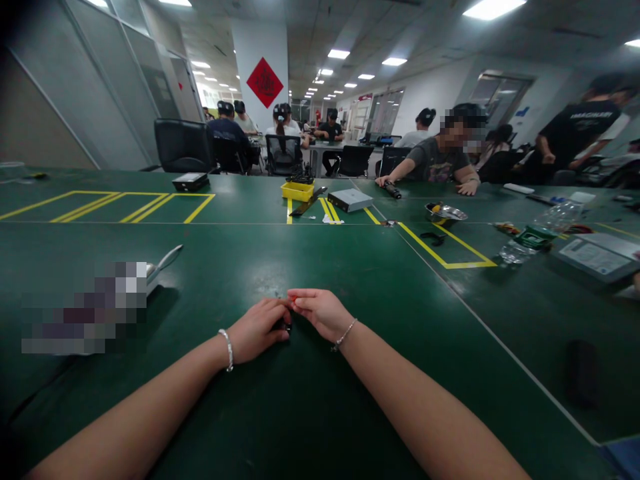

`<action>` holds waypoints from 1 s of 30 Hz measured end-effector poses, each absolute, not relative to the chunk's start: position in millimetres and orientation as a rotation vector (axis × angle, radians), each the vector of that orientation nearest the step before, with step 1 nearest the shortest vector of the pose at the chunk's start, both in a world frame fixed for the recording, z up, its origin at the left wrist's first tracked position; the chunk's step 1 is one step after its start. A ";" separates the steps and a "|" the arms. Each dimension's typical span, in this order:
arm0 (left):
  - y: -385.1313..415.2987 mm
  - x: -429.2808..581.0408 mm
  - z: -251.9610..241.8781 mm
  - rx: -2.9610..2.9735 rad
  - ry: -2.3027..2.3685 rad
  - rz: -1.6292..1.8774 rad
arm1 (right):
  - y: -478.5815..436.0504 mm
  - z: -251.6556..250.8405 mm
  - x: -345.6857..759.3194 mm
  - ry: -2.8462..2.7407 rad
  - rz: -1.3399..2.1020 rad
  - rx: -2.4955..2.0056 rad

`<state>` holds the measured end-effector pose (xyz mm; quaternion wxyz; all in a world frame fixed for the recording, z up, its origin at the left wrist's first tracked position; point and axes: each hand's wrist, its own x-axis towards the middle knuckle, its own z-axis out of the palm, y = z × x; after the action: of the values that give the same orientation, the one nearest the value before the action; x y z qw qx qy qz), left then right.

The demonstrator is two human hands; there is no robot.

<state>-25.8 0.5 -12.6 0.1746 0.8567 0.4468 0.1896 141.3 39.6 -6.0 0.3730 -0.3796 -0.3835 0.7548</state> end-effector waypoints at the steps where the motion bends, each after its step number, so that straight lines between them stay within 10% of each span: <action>1: -0.7 -26.7 -11.2 2.429 1.247 0.519 | 38.9 -7.8 142.1 -1.005 1.938 -0.974; 30: -2.2 -18.3 -10.8 2.304 1.518 0.846 | 41.5 -18.9 145.6 -1.253 1.762 -0.925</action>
<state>-18.3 -2.2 -10.8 0.1275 0.7918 0.5218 0.2908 145.6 41.5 -18.9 0.3849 -0.3630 -0.4918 0.6916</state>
